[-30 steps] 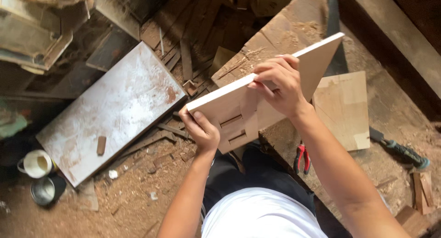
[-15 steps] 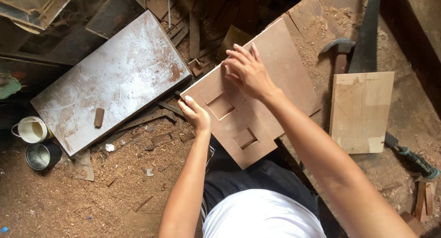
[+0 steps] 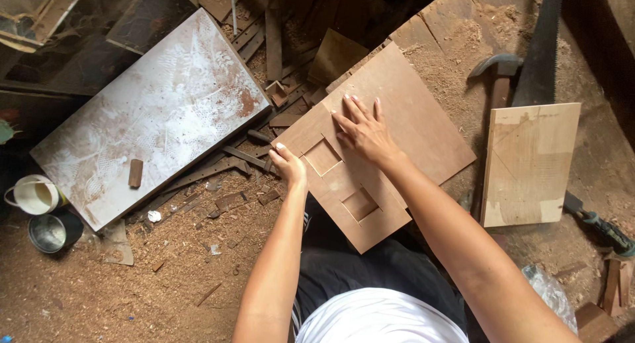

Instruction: The person aligns a small wooden piece with a larger board, then uses a hand saw to cut the larger board along a marked line. The person handles the wood pieces and the saw throughout the process.

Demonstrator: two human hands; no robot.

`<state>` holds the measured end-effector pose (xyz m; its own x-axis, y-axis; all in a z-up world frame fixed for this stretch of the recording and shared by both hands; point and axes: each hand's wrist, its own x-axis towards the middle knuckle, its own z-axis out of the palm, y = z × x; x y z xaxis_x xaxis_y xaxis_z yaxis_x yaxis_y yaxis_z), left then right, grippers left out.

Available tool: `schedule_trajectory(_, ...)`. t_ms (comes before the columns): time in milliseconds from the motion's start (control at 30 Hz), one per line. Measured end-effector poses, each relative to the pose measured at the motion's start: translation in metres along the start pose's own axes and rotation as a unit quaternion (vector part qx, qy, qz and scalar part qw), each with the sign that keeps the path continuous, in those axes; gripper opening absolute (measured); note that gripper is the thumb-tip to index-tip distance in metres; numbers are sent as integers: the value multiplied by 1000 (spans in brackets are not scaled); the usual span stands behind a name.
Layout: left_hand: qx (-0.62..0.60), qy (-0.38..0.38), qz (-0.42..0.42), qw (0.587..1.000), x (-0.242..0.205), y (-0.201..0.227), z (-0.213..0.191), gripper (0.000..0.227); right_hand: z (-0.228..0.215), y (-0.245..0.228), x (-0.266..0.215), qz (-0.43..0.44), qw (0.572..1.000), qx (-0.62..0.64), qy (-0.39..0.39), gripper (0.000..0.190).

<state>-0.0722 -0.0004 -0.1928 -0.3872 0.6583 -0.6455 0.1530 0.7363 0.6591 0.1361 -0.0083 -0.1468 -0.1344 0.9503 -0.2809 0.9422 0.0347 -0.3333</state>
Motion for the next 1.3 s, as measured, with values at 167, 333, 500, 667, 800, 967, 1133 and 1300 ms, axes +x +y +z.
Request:
schedule_trajectory(167, 14, 2, 53, 999, 12, -11, 17, 71, -5, 13, -5, -4, 999, 16, 30, 57)
schedule_trajectory(333, 18, 5, 60, 998, 27, -24, 24, 72, -1, 19, -8, -2, 999, 10, 44, 54)
schedule_trajectory(500, -6, -24, 22, 999, 13, -11, 17, 77, 4, 19, -13, -4, 998, 42, 45, 53)
schedule_trajectory(667, -56, -93, -142, 984, -16, 15, -4, 82, 5, 23, -10, 1, 999, 24, 43, 52)
schedule_trajectory(800, -30, -145, -60, 987, -15, 17, -10, 82, 8, 22, -10, 8, 999, 19, 37, 53)
schedule_trajectory(967, 18, -100, 4, 995, 4, 2, 4, 84, 7, 23, -11, -2, 998, 21, 52, 52)
schedule_trajectory(1133, 20, -62, -12, 998, 8, -6, 12, 77, 5, 21, -12, -1, 998, 27, 61, 52)
schedule_trajectory(1300, 0, -59, -23, 998, 9, -6, 15, 76, 7, 22, -11, 3, 998, 27, 54, 52)
